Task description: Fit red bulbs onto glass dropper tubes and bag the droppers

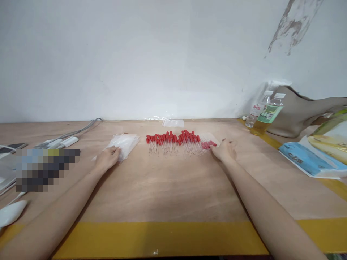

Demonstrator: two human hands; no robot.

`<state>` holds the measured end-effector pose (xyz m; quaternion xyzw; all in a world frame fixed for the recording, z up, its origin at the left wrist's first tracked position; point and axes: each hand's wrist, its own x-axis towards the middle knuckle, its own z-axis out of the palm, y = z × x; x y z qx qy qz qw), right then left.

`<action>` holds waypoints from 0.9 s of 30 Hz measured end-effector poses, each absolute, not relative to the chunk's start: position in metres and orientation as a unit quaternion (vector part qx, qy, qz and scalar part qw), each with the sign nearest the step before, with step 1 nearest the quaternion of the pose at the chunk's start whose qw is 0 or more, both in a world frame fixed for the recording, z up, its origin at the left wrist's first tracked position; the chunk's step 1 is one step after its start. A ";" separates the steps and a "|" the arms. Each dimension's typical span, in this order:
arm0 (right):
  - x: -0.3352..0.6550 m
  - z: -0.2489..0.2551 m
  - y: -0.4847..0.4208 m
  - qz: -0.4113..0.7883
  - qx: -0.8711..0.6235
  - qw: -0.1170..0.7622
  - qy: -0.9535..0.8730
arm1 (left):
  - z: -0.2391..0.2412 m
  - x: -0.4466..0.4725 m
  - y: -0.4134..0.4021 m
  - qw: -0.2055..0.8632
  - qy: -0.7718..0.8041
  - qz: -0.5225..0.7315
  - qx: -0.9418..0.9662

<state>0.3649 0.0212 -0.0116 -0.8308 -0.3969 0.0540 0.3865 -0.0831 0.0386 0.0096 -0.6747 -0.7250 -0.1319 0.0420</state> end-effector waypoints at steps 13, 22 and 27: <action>0.320 0.017 0.057 0.106 -0.829 0.165 -0.524 | 0.021 -0.014 -0.032 -0.135 -0.275 -0.114 -0.945; 0.327 0.022 0.072 0.184 -0.828 0.168 -0.503 | 0.028 -0.014 -0.045 -0.168 -0.322 -0.125 -0.923; 0.324 0.033 0.051 0.134 -0.759 0.327 -0.547 | 0.035 -0.017 -0.039 -0.161 -0.256 -0.150 -0.941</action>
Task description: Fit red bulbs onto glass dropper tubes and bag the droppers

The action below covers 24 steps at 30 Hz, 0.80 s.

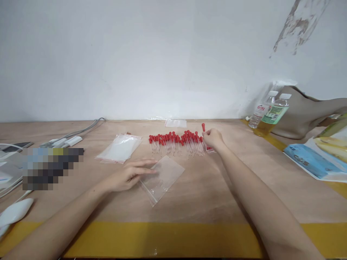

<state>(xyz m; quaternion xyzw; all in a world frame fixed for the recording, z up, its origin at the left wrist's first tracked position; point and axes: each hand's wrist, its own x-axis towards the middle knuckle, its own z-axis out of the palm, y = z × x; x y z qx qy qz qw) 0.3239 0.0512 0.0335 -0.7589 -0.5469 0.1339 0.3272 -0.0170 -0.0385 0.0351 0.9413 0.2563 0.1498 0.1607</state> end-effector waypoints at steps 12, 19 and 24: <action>0.276 -0.002 -0.014 0.357 -0.514 0.562 -0.540 | 0.032 0.011 -0.063 0.040 0.274 0.085 0.957; 0.272 -0.003 -0.023 0.463 -0.498 0.563 -0.470 | 0.030 0.008 -0.050 0.062 0.163 0.056 0.983; 0.271 -0.007 -0.024 0.507 -0.482 0.583 -0.413 | 0.022 0.017 -0.058 -0.022 0.294 0.086 0.952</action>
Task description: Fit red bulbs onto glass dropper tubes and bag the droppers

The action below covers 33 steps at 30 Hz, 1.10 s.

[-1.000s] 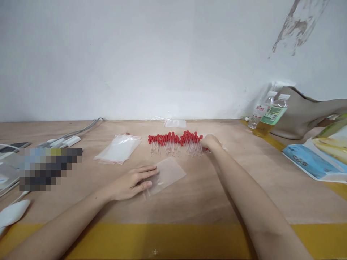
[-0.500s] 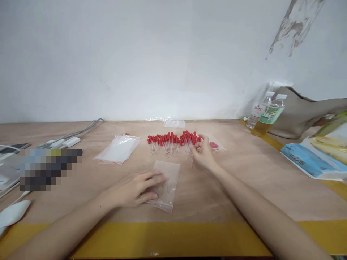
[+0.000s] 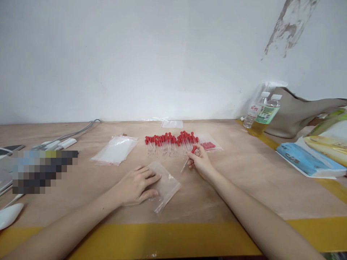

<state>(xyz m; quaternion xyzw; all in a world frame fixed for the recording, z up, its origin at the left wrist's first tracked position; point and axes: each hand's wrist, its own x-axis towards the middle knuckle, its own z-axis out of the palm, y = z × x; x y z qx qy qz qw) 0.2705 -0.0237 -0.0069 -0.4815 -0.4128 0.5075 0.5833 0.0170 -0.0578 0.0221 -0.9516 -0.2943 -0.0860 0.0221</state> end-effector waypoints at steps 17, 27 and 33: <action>0.260 -0.008 -0.032 0.573 -0.467 0.556 -0.380 | 0.020 0.014 -0.059 0.004 -0.328 -0.093 -0.940; 0.238 -0.013 -0.036 0.542 -0.461 0.580 -0.396 | 0.005 0.014 -0.051 -0.066 -0.353 -0.143 -0.922; 0.230 -0.011 -0.047 0.601 -0.422 0.565 -0.377 | -0.001 0.016 -0.048 -0.117 -0.352 -0.152 -0.916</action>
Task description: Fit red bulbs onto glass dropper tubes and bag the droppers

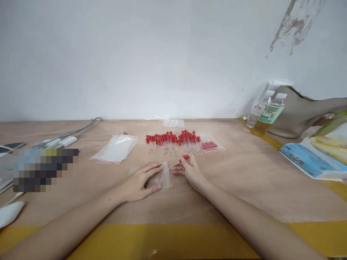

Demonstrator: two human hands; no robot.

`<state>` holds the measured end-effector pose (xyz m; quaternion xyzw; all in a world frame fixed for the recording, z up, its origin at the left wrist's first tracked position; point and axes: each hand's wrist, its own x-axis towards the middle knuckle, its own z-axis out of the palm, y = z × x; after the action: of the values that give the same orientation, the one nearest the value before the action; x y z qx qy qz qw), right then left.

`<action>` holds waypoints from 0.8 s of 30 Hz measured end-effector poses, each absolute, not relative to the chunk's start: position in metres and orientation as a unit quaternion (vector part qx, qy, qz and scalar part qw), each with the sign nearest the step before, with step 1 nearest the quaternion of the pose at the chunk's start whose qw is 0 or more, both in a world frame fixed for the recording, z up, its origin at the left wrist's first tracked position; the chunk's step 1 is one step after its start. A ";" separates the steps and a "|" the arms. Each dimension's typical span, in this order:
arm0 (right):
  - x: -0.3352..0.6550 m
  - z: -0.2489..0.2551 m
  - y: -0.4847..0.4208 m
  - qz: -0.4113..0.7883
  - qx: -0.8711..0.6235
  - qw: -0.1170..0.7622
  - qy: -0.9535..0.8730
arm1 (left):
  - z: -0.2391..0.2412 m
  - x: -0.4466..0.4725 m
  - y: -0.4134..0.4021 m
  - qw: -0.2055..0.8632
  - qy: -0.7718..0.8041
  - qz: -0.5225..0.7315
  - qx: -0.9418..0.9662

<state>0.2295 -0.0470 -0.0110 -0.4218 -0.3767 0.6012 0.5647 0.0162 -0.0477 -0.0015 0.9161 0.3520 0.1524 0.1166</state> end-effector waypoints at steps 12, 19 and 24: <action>0.236 -0.004 -0.050 0.644 -0.266 0.367 -0.616 | 0.005 0.021 -0.045 0.151 0.317 0.217 0.911; 0.243 -0.006 -0.040 0.597 -0.403 0.382 -0.579 | 0.008 0.010 -0.040 0.143 0.328 0.185 0.916; 0.263 0.000 -0.035 0.510 -0.403 0.295 -0.700 | 0.009 0.000 -0.038 0.158 0.301 0.164 0.926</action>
<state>0.2626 -0.0354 -0.0003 -0.4034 -0.7004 0.5097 0.2947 0.0001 -0.0380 0.0092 0.9260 0.3012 0.1641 0.1578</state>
